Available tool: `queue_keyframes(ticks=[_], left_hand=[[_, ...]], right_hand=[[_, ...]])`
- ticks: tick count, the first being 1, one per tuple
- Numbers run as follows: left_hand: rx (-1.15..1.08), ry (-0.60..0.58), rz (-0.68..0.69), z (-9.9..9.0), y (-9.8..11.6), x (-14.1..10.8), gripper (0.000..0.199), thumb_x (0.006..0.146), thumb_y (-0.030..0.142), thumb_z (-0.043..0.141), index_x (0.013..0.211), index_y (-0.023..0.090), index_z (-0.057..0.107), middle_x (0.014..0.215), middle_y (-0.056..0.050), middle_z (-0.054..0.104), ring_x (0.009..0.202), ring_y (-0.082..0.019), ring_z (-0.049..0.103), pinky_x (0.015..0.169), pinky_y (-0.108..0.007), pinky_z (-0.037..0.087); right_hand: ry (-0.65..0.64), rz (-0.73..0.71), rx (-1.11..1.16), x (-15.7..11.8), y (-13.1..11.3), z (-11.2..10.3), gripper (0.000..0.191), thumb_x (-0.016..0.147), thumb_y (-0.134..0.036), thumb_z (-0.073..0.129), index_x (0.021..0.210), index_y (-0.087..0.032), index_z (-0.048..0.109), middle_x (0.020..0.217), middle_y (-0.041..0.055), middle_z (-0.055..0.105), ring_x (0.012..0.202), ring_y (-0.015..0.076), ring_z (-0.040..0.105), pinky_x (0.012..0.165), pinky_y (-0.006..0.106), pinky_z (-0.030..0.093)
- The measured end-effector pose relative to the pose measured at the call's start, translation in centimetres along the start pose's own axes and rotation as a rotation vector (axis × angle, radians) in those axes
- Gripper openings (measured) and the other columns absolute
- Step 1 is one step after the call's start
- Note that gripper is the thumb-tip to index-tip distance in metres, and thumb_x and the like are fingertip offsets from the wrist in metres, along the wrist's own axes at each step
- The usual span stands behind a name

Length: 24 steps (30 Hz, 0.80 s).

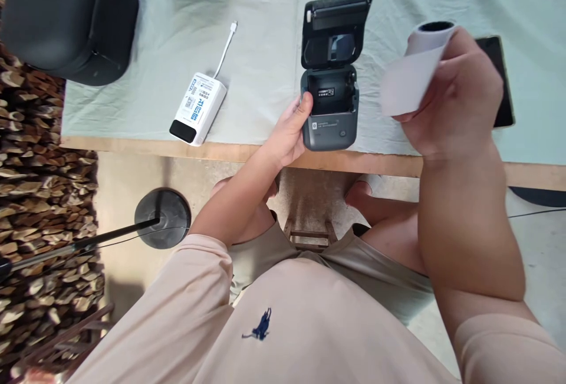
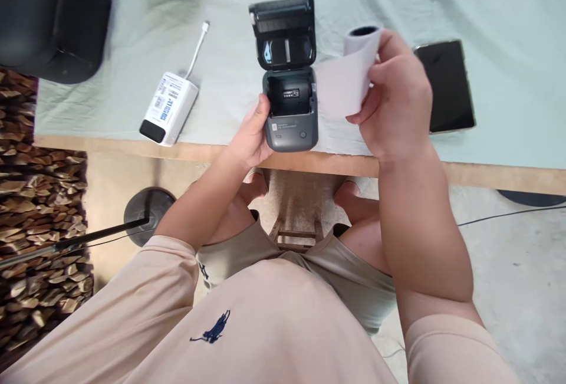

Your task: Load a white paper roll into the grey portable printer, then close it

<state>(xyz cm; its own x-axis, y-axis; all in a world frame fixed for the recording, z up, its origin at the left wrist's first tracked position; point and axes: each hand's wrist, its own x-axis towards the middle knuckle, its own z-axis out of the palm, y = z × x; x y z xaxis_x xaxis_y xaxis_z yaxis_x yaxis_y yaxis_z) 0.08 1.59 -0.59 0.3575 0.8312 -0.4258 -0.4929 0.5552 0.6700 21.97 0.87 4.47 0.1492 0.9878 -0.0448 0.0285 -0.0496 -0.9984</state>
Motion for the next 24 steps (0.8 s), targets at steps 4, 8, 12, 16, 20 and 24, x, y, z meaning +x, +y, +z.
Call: queue_keyframes(ticks=[4, 8, 12, 16, 20, 24], left_hand=[[0.015, -0.001, -0.01, 0.0, 0.3, 0.0, 0.037, 0.12, 0.046, 0.054, 0.14, 0.023, 0.074, 0.136, -0.004, 0.089, 0.152, -0.03, 0.074, 0.124, -0.044, 0.068], [-0.003, 0.026, -0.034, 0.2, 0.4, -0.2, 0.037, 0.117, 0.048, 0.06, 0.144, 0.025, 0.073, 0.14, -0.005, 0.087, 0.152, -0.031, 0.074, 0.125, -0.045, 0.068], [-0.012, 0.02, -0.035, 0.3, 0.5, -0.3, 0.032, 0.116, 0.046, 0.064, 0.134, 0.023, 0.077, 0.14, -0.006, 0.087, 0.155, -0.032, 0.072, 0.127, -0.045, 0.066], [-0.017, 0.01, -0.022, 0.4, 0.5, -0.2, 0.029, 0.117, 0.042, 0.062, 0.131, 0.022, 0.078, 0.139, -0.004, 0.087, 0.156, -0.03, 0.071, 0.128, -0.042, 0.065], [-0.009, 0.009, -0.02, 0.5, 0.6, -0.2, 0.031, 0.119, 0.041, 0.057, 0.135, 0.023, 0.077, 0.138, -0.004, 0.088, 0.155, -0.027, 0.072, 0.128, -0.04, 0.065], [-0.007, 0.024, -0.028, 0.6, 0.6, -0.3, 0.03, 0.116, 0.043, 0.064, 0.137, 0.025, 0.076, 0.14, -0.005, 0.087, 0.154, -0.028, 0.074, 0.128, -0.04, 0.065]], right_hand=[[-0.031, 0.142, 0.083, 1.0, 2.9, -0.7, 0.046, 0.069, -0.059, 0.075, 0.105, -0.033, 0.064, 0.101, 0.0076, 0.071, 0.076, 0.0256, 0.062, 0.056, 0.043, 0.053], [0.016, 0.095, 0.021, 0.8, 5.1, 0.0, 0.046, 0.072, -0.054, 0.085, 0.104, -0.034, 0.059, 0.097, 0.0038, 0.07, 0.079, 0.0232, 0.062, 0.056, 0.039, 0.049], [0.064, 0.014, -0.089, 0.5, 6.5, 0.4, 0.049, 0.081, -0.059, 0.084, 0.107, -0.035, 0.051, 0.103, 0.0016, 0.072, 0.077, 0.0227, 0.065, 0.058, 0.04, 0.05], [0.056, -0.065, -0.242, 0.4, 7.2, -0.1, 0.055, 0.084, -0.072, 0.084, 0.107, -0.033, 0.053, 0.109, 0.0045, 0.068, 0.095, 0.0265, 0.067, 0.08, 0.046, 0.062], [0.074, -0.205, -0.485, 0.1, 7.0, -0.7, 0.041, 0.088, -0.064, 0.085, 0.1, -0.033, 0.061, 0.11, 0.008, 0.069, 0.104, 0.0298, 0.063, 0.098, 0.051, 0.06], [0.122, -0.266, -0.569, 0.3, 7.4, -0.9, 0.035, 0.084, -0.047, 0.086, 0.106, -0.032, 0.063, 0.11, 0.0064, 0.072, 0.095, 0.0285, 0.065, 0.087, 0.05, 0.061]])
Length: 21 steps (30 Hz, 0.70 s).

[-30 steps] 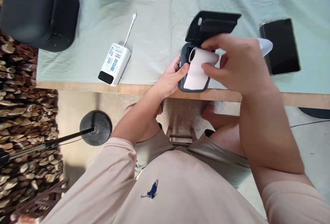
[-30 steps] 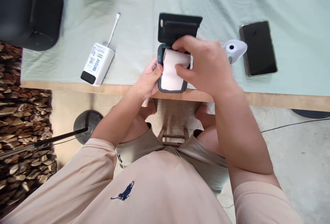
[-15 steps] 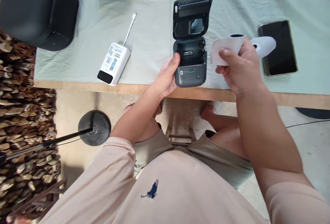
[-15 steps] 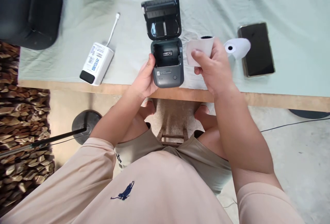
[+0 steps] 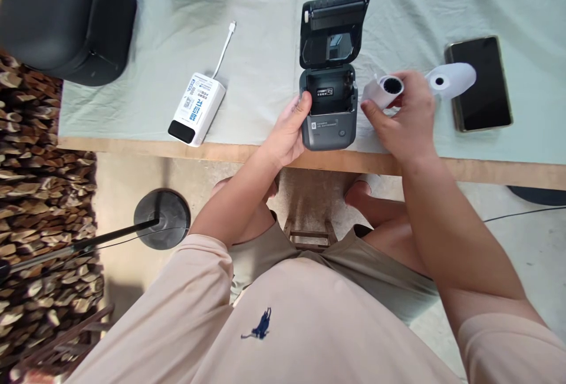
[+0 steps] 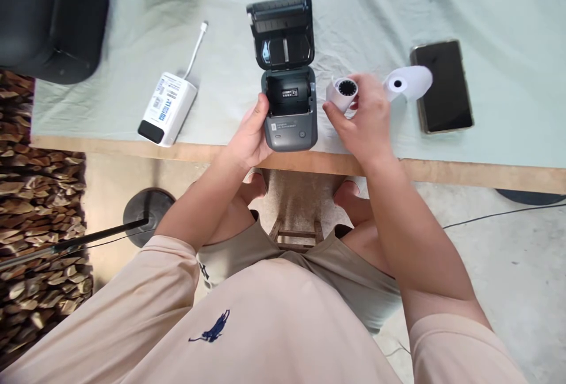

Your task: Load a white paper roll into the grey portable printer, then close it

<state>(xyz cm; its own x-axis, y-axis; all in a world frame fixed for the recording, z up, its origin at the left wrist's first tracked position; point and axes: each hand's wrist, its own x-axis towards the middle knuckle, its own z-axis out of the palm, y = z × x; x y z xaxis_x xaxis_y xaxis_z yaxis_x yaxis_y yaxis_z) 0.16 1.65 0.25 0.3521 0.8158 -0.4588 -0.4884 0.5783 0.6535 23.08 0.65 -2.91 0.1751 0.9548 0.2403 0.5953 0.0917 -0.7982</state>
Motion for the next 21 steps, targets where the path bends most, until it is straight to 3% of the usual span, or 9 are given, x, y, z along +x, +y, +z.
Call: queue_keyframes(ticks=[7, 11, 13, 16, 17, 19, 21], left_hand=[[0.028, -0.026, 0.023, -0.5, -0.4, 0.2, 0.033, 0.12, 0.045, 0.055, 0.132, 0.023, 0.076, 0.136, -0.006, 0.089, 0.153, -0.028, 0.074, 0.129, -0.042, 0.064], [0.015, -0.017, 0.014, -0.9, -0.6, 0.2, 0.044, 0.116, 0.055, 0.06, 0.146, 0.025, 0.072, 0.143, -0.005, 0.087, 0.152, -0.029, 0.074, 0.129, -0.044, 0.064], [0.008, 0.001, -0.002, -0.9, -0.6, 0.2, 0.051, 0.114, 0.059, 0.064, 0.155, 0.029, 0.069, 0.149, -0.004, 0.085, 0.154, -0.029, 0.073, 0.129, -0.045, 0.064], [0.012, 0.007, -0.017, -0.6, -0.5, 0.1, 0.053, 0.114, 0.058, 0.064, 0.16, 0.031, 0.066, 0.152, -0.003, 0.083, 0.153, -0.03, 0.073, 0.128, -0.046, 0.065], [0.011, 0.006, -0.017, -0.5, -0.5, 0.0, 0.051, 0.115, 0.055, 0.063, 0.16, 0.031, 0.066, 0.152, -0.003, 0.083, 0.153, -0.03, 0.073, 0.128, -0.046, 0.065], [0.011, 0.004, -0.011, -0.3, -0.3, -0.1, 0.047, 0.117, 0.049, 0.061, 0.158, 0.029, 0.066, 0.151, -0.004, 0.084, 0.153, -0.03, 0.073, 0.128, -0.046, 0.065], [0.024, 0.007, -0.002, -0.1, -0.2, -0.2, 0.044, 0.118, 0.046, 0.058, 0.156, 0.026, 0.068, 0.15, -0.006, 0.084, 0.153, -0.03, 0.073, 0.128, -0.046, 0.065]], right_hand=[[-0.022, 0.048, -0.05, -0.3, 1.3, 0.7, 0.041, 0.078, -0.03, 0.082, 0.11, -0.034, 0.056, 0.098, 0.0021, 0.075, 0.083, 0.0271, 0.069, 0.085, 0.05, 0.063], [-0.045, -0.03, -0.116, -1.3, 0.9, -0.7, 0.061, 0.082, -0.037, 0.084, 0.135, -0.036, 0.054, 0.117, 0.004, 0.081, 0.097, 0.0302, 0.076, 0.093, 0.053, 0.065], [0.054, -0.146, -0.171, -1.7, 1.3, -2.1, 0.056, 0.088, -0.041, 0.078, 0.139, -0.034, 0.055, 0.117, 0.005, 0.08, 0.098, 0.0301, 0.077, 0.087, 0.051, 0.064], [0.323, -0.379, -0.227, -1.0, 3.1, -4.8, 0.03, 0.091, -0.04, 0.068, 0.119, -0.029, 0.062, 0.097, 0.0027, 0.064, 0.073, 0.0219, 0.064, 0.065, 0.04, 0.054], [0.377, -0.421, -0.234, -0.5, 3.9, -5.7, 0.028, 0.09, -0.039, 0.068, 0.115, -0.028, 0.062, 0.101, 0.0038, 0.06, 0.076, 0.0211, 0.061, 0.068, 0.041, 0.054], [0.377, -0.47, -0.252, 0.7, 5.5, -7.0, 0.044, 0.083, -0.04, 0.076, 0.122, -0.029, 0.061, 0.118, 0.0075, 0.058, 0.101, 0.0283, 0.067, 0.085, 0.05, 0.06], [0.273, -0.452, -0.302, 1.7, 6.7, -7.9, 0.076, 0.074, -0.033, 0.086, 0.144, -0.033, 0.055, 0.145, 0.0108, 0.056, 0.141, 0.0385, 0.061, 0.115, 0.063, 0.055]])
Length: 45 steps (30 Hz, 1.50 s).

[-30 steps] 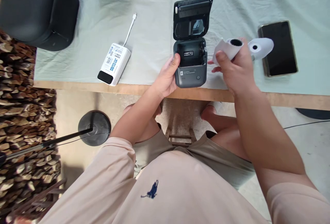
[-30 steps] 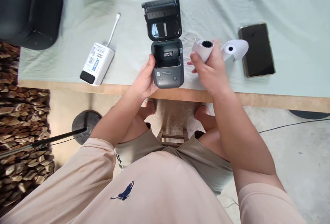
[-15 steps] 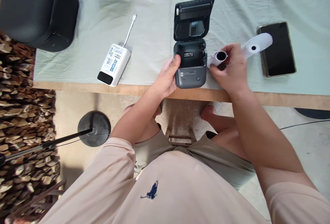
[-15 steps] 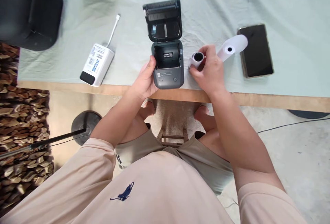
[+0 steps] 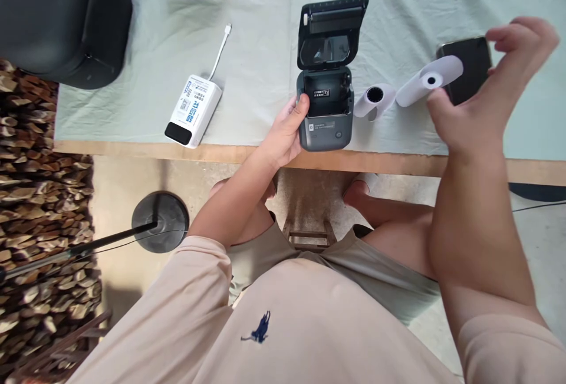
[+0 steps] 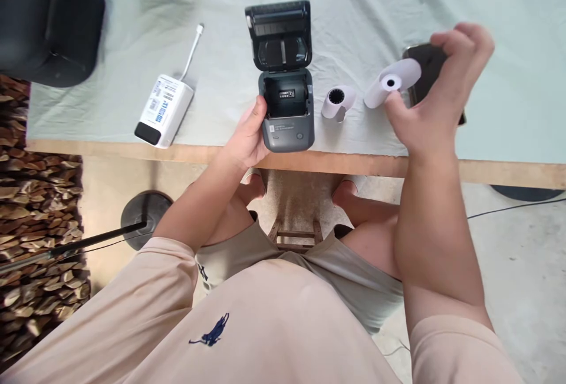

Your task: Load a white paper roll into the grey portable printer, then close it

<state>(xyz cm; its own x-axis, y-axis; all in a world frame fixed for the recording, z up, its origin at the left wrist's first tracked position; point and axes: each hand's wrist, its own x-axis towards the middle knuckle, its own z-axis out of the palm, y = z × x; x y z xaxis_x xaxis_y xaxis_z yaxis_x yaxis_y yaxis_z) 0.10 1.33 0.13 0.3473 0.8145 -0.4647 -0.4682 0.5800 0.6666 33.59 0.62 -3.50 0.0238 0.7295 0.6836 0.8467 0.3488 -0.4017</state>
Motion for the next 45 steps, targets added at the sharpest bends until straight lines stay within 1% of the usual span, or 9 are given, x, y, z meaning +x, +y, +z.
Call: queue_keyframes(ticks=[2, 5, 9, 17, 24, 29, 33, 37, 45], left_hand=[[0.019, 0.006, 0.007, 0.1, 0.1, -0.1, 0.044, 0.119, 0.047, 0.056, 0.155, 0.024, 0.068, 0.149, -0.007, 0.084, 0.153, -0.03, 0.073, 0.128, -0.045, 0.064], [0.031, 0.012, 0.014, 0.1, 0.1, 0.0, 0.047, 0.118, 0.051, 0.057, 0.157, 0.025, 0.067, 0.147, -0.007, 0.085, 0.152, -0.028, 0.074, 0.129, -0.043, 0.063], [0.051, 0.006, 0.007, 0.1, 0.1, 0.0, 0.046, 0.119, 0.051, 0.054, 0.157, 0.027, 0.066, 0.144, -0.006, 0.087, 0.152, -0.027, 0.074, 0.129, -0.041, 0.063], [0.058, -0.002, 0.024, 0.2, 0.1, 0.0, 0.045, 0.121, 0.046, 0.049, 0.156, 0.023, 0.067, 0.146, -0.007, 0.086, 0.155, -0.028, 0.072, 0.131, -0.042, 0.062], [0.059, -0.024, 0.047, 0.0, 0.0, 0.0, 0.042, 0.122, 0.046, 0.048, 0.148, 0.021, 0.071, 0.147, -0.008, 0.085, 0.158, -0.028, 0.069, 0.133, -0.044, 0.06], [0.045, -0.017, 0.019, 0.1, 0.2, 0.0, 0.044, 0.121, 0.047, 0.049, 0.153, 0.024, 0.067, 0.149, -0.007, 0.084, 0.157, -0.029, 0.07, 0.132, -0.047, 0.062], [0.071, -0.008, 0.011, 0.2, 0.2, -0.1, 0.043, 0.121, 0.048, 0.051, 0.155, 0.028, 0.066, 0.147, -0.002, 0.085, 0.158, -0.026, 0.069, 0.131, -0.044, 0.062], [0.093, -0.019, 0.035, 0.3, 0.2, -0.2, 0.037, 0.122, 0.043, 0.047, 0.14, 0.024, 0.073, 0.142, -0.003, 0.087, 0.158, -0.025, 0.069, 0.13, -0.041, 0.063], [0.039, -0.004, 0.016, 0.4, 0.3, -0.3, 0.037, 0.12, 0.043, 0.053, 0.142, 0.023, 0.074, 0.148, -0.007, 0.085, 0.159, -0.03, 0.068, 0.13, -0.045, 0.063]], right_hand=[[-0.174, 0.09, -0.003, 0.3, 0.8, -0.1, 0.104, 0.069, -0.022, 0.091, 0.16, -0.037, 0.043, 0.161, 0.0112, 0.055, 0.158, 0.0404, 0.053, 0.131, 0.068, 0.044], [-0.35, 0.3, 0.0, 0.7, 0.7, -0.1, 0.105, 0.07, -0.016, 0.092, 0.16, -0.037, 0.044, 0.147, 0.0091, 0.07, 0.137, 0.0346, 0.07, 0.122, 0.064, 0.053], [-0.343, 0.472, -0.047, 1.1, -0.2, -0.1, 0.081, 0.072, -0.013, 0.093, 0.144, -0.031, 0.061, 0.121, 0.0054, 0.077, 0.109, 0.027, 0.075, 0.106, 0.053, 0.061], [-0.278, 0.547, -0.005, 1.0, -1.3, 1.0, 0.041, 0.071, -0.009, 0.079, 0.109, -0.023, 0.074, 0.105, 0.004, 0.077, 0.091, 0.0228, 0.071, 0.087, 0.045, 0.06], [-0.328, 0.456, -0.079, 0.8, -1.2, 1.3, 0.044, 0.069, -0.013, 0.08, 0.109, -0.024, 0.066, 0.112, 0.0032, 0.074, 0.108, 0.026, 0.073, 0.099, 0.049, 0.06], [-0.113, 0.492, 0.324, 0.6, 0.7, 1.9, 0.049, 0.075, -0.026, 0.084, 0.112, -0.028, 0.053, 0.102, -0.001, 0.064, 0.092, 0.0193, 0.07, 0.079, 0.041, 0.06], [-0.114, 0.575, 0.708, 0.6, 0.4, 2.4, 0.043, 0.084, -0.038, 0.083, 0.115, -0.031, 0.055, 0.116, -0.001, 0.067, 0.107, 0.0207, 0.078, 0.093, 0.05, 0.067], [-0.107, 0.629, 0.858, 0.8, -0.9, 3.2, 0.052, 0.073, -0.043, 0.095, 0.1, -0.027, 0.053, 0.108, -0.004, 0.067, 0.098, 0.0174, 0.077, 0.1, 0.055, 0.067], [-0.103, 0.841, 1.024, 1.8, -4.4, 3.6, 0.056, 0.057, -0.024, 0.095, 0.099, -0.028, 0.059, 0.087, -0.0071, 0.062, 0.073, 0.0134, 0.069, 0.07, 0.036, 0.067]])
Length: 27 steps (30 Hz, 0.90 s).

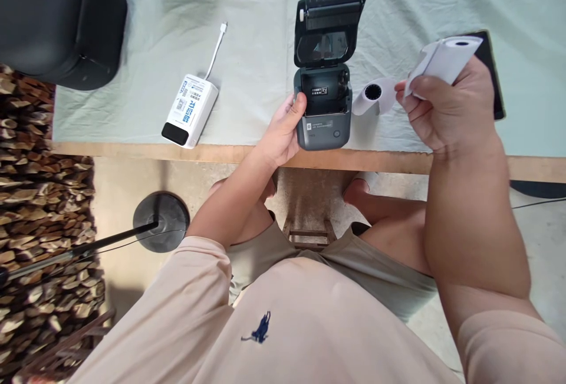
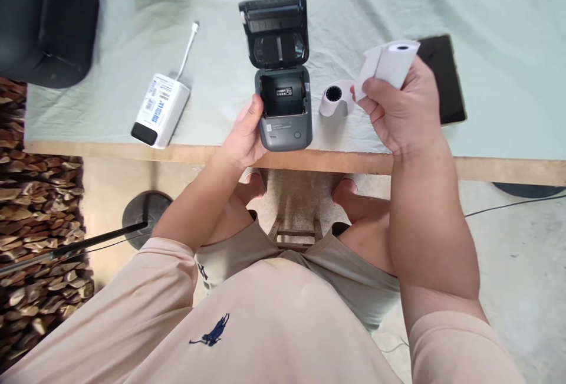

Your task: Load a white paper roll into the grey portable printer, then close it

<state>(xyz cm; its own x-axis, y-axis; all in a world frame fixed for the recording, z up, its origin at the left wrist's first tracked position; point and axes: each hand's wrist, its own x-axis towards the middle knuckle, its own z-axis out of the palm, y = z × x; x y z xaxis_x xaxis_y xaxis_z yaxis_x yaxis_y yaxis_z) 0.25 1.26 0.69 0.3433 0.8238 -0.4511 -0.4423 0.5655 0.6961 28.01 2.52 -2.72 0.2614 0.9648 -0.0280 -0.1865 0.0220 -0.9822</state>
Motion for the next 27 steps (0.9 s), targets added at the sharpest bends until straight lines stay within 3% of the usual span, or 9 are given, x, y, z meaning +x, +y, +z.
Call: queue_keyframes(ticks=[4, 7, 12, 16, 22, 27], left_hand=[[-0.001, 0.023, -0.022, 0.1, 0.1, 0.0, 0.038, 0.118, 0.042, 0.059, 0.151, 0.026, 0.071, 0.153, -0.005, 0.082, 0.16, -0.028, 0.067, 0.131, -0.04, 0.062], [-0.018, 0.016, -0.025, 0.1, 0.1, 0.0, 0.045, 0.117, 0.043, 0.062, 0.158, 0.027, 0.067, 0.155, -0.006, 0.081, 0.158, -0.029, 0.068, 0.132, -0.043, 0.062], [-0.007, -0.017, 0.005, -0.1, 0.0, 0.0, 0.042, 0.12, 0.042, 0.053, 0.156, 0.026, 0.068, 0.154, -0.005, 0.082, 0.159, -0.026, 0.068, 0.132, -0.039, 0.06], [-0.004, -0.007, -0.009, -0.2, -0.2, 0.1, 0.04, 0.12, 0.044, 0.054, 0.151, 0.025, 0.07, 0.152, -0.005, 0.083, 0.158, -0.027, 0.069, 0.131, -0.04, 0.062], [-0.022, -0.021, 0.013, -0.1, -0.1, 0.0, 0.04, 0.12, 0.041, 0.052, 0.152, 0.025, 0.071, 0.152, -0.005, 0.083, 0.159, -0.026, 0.068, 0.132, -0.04, 0.061], [0.014, -0.015, 0.004, 0.0, -0.1, 0.0, 0.041, 0.12, 0.043, 0.052, 0.154, 0.027, 0.07, 0.15, -0.004, 0.084, 0.16, -0.025, 0.068, 0.131, -0.038, 0.061]], right_hand=[[0.069, 0.093, -0.016, -0.9, -1.1, 1.2, 0.046, 0.059, -0.028, 0.089, 0.096, -0.027, 0.061, 0.078, -0.0067, 0.059, 0.065, 0.0132, 0.064, 0.06, 0.031, 0.062], [0.109, 0.074, -0.025, -0.5, -1.1, 1.1, 0.032, 0.06, -0.029, 0.077, 0.087, -0.025, 0.063, 0.082, 0.0004, 0.064, 0.067, 0.016, 0.063, 0.054, 0.032, 0.055], [0.14, 0.005, -0.08, 1.5, 0.4, -0.5, 0.038, 0.056, -0.029, 0.071, 0.09, -0.029, 0.055, 0.083, 0.0014, 0.052, 0.07, 0.0197, 0.057, 0.055, 0.037, 0.049], [0.174, -0.054, -0.069, 1.7, 1.3, -0.4, 0.042, 0.066, -0.039, 0.075, 0.101, -0.031, 0.052, 0.086, -0.0025, 0.051, 0.066, 0.0159, 0.054, 0.057, 0.034, 0.05], [0.19, -0.08, -0.047, 1.0, 1.6, 1.1, 0.058, 0.063, -0.046, 0.095, 0.105, -0.031, 0.058, 0.095, -0.0009, 0.061, 0.081, 0.0188, 0.068, 0.064, 0.035, 0.059], [0.274, -0.041, 0.034, 1.1, 1.6, 1.3, 0.061, 0.065, -0.049, 0.089, 0.114, -0.033, 0.056, 0.098, -0.0035, 0.06, 0.081, 0.0164, 0.072, 0.071, 0.037, 0.067]])
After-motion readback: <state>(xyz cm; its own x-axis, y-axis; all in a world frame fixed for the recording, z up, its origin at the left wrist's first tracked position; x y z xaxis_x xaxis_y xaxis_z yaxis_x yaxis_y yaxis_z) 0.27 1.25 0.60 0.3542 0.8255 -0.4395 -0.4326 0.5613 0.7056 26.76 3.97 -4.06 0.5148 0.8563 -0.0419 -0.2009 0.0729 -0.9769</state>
